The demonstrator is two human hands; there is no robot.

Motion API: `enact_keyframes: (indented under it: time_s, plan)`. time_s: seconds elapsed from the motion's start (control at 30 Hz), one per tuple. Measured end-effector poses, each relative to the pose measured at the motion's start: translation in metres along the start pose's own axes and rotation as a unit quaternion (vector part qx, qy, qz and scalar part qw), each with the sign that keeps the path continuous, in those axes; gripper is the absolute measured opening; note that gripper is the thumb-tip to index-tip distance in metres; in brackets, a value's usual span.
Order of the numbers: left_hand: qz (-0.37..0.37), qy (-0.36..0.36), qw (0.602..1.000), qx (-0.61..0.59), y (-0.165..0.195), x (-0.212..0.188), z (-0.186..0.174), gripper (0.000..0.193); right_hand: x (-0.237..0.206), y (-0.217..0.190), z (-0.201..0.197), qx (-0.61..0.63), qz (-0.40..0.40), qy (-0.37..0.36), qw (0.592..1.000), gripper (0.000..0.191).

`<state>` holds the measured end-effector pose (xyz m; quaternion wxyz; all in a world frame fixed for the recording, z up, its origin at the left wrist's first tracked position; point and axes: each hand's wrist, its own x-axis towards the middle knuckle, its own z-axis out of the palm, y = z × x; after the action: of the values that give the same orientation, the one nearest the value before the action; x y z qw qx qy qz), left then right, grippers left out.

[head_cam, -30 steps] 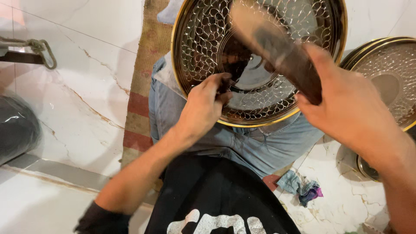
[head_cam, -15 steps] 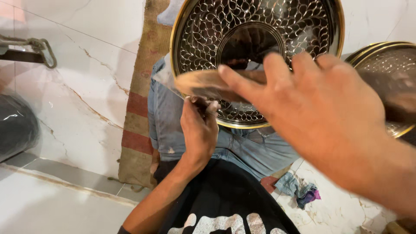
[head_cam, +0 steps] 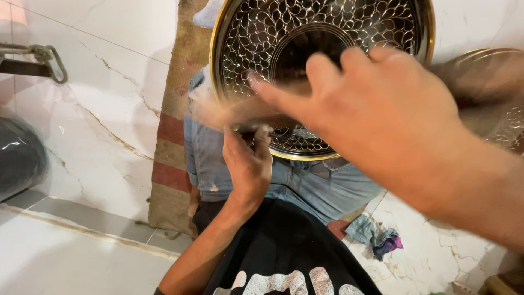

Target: The person sits cross-legged on the floor with a large decorative brass tray on their lap. They hold a small punch against the tray's embossed pattern with one hand and repeatedly strike it with a hammer held in the other hand, working across the tray's surface to shape the raised design.

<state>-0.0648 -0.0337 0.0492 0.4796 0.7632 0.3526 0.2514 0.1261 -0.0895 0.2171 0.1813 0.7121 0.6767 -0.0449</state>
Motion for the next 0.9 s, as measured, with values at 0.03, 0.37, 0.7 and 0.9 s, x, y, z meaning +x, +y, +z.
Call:
enact_keyframes:
  time_s: [0.03,0.37,0.7,0.9]
  plan:
    - [-0.043,-0.009,0.999,-0.018,-0.001,0.0,0.0,0.018,0.001,-0.001,-0.002,0.058,0.013,-0.011,0.998,0.079]
    - [-0.046,-0.058,0.997,-0.012,-0.002,0.006,0.0,0.014,-0.008,-0.001,-0.007,0.024,0.036,-0.046,0.998,0.081]
    - [-0.001,-0.151,0.988,-0.043,-0.003,0.022,0.003,0.013,-0.041,0.007,0.024,0.156,0.149,-0.042,0.976,0.092]
    - [0.062,-0.24,0.969,-0.017,-0.005,0.043,0.006,0.022,-0.065,0.01,0.041,0.046,0.169,-0.198,0.964,0.089]
